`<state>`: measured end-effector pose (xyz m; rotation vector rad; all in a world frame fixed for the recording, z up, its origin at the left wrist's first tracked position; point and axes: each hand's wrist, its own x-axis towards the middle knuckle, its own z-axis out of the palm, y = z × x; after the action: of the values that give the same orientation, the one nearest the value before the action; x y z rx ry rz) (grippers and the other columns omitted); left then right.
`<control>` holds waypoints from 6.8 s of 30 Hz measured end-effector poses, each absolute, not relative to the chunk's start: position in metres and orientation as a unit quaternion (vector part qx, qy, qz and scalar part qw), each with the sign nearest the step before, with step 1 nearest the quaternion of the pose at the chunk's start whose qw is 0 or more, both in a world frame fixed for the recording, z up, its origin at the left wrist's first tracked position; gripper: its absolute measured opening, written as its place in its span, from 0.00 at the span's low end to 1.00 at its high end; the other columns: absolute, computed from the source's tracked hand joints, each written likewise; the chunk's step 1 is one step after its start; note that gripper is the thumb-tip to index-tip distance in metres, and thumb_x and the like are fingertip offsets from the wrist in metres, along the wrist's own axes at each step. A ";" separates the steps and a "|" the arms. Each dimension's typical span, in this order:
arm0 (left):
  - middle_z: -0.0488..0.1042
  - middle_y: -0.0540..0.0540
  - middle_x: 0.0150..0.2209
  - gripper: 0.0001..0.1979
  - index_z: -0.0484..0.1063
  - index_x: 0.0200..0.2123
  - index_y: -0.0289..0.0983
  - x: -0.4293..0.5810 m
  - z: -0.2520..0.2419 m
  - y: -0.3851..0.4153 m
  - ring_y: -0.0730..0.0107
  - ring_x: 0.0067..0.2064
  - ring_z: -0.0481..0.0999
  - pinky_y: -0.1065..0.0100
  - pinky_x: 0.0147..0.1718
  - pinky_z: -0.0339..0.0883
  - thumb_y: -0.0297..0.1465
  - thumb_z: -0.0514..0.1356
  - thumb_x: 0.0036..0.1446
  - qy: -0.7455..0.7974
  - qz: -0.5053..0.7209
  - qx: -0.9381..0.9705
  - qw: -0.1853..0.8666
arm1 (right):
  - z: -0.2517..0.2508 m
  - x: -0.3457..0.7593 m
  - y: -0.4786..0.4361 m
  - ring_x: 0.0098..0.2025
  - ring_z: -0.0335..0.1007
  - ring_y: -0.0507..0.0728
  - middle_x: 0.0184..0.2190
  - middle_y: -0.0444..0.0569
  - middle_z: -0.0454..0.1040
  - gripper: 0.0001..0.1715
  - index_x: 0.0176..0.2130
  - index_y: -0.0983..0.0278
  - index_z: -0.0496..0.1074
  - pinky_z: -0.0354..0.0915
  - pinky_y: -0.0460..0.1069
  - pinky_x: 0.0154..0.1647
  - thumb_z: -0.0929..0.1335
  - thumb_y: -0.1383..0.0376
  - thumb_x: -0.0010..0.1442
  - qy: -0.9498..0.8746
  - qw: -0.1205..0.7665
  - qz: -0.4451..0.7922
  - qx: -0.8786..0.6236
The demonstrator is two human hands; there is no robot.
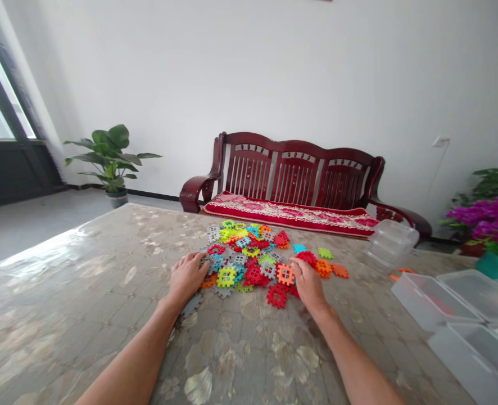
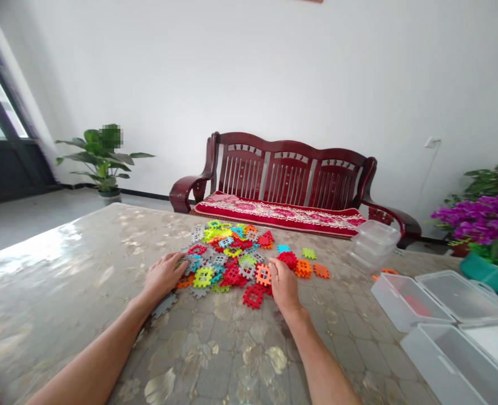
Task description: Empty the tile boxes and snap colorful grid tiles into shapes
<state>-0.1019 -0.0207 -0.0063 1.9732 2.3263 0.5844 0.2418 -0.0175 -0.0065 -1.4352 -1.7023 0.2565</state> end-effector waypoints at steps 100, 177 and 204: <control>0.71 0.42 0.60 0.26 0.70 0.57 0.43 -0.104 -0.004 -0.019 0.53 0.60 0.70 0.53 0.59 0.61 0.42 0.43 0.64 0.754 0.158 0.637 0.024 | 0.000 0.320 0.005 0.51 0.69 0.62 0.47 0.52 0.78 0.25 0.54 0.59 0.75 0.63 0.57 0.55 0.72 0.61 0.55 -0.695 0.289 -0.092 -0.652; 0.71 0.42 0.60 0.24 0.71 0.57 0.43 -0.102 -0.004 -0.020 0.54 0.59 0.71 0.55 0.59 0.61 0.41 0.44 0.65 0.753 0.165 0.637 0.018 | 0.013 0.281 0.009 0.51 0.72 0.62 0.48 0.54 0.78 0.23 0.52 0.63 0.74 0.64 0.58 0.57 0.66 0.60 0.58 -0.674 0.423 -0.043 -0.605; 0.71 0.42 0.59 0.24 0.71 0.56 0.43 -0.101 -0.004 -0.021 0.54 0.58 0.72 0.56 0.59 0.61 0.41 0.45 0.65 0.752 0.166 0.638 0.014 | 0.036 0.253 -0.021 0.41 0.73 0.56 0.40 0.45 0.77 0.23 0.39 0.59 0.77 0.61 0.46 0.39 0.67 0.76 0.43 -0.840 0.047 0.130 -0.525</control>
<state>-0.1011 -0.0208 -0.0040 1.9860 2.3427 0.5169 0.2535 -0.0210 0.0363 -1.6036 -2.5620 0.3971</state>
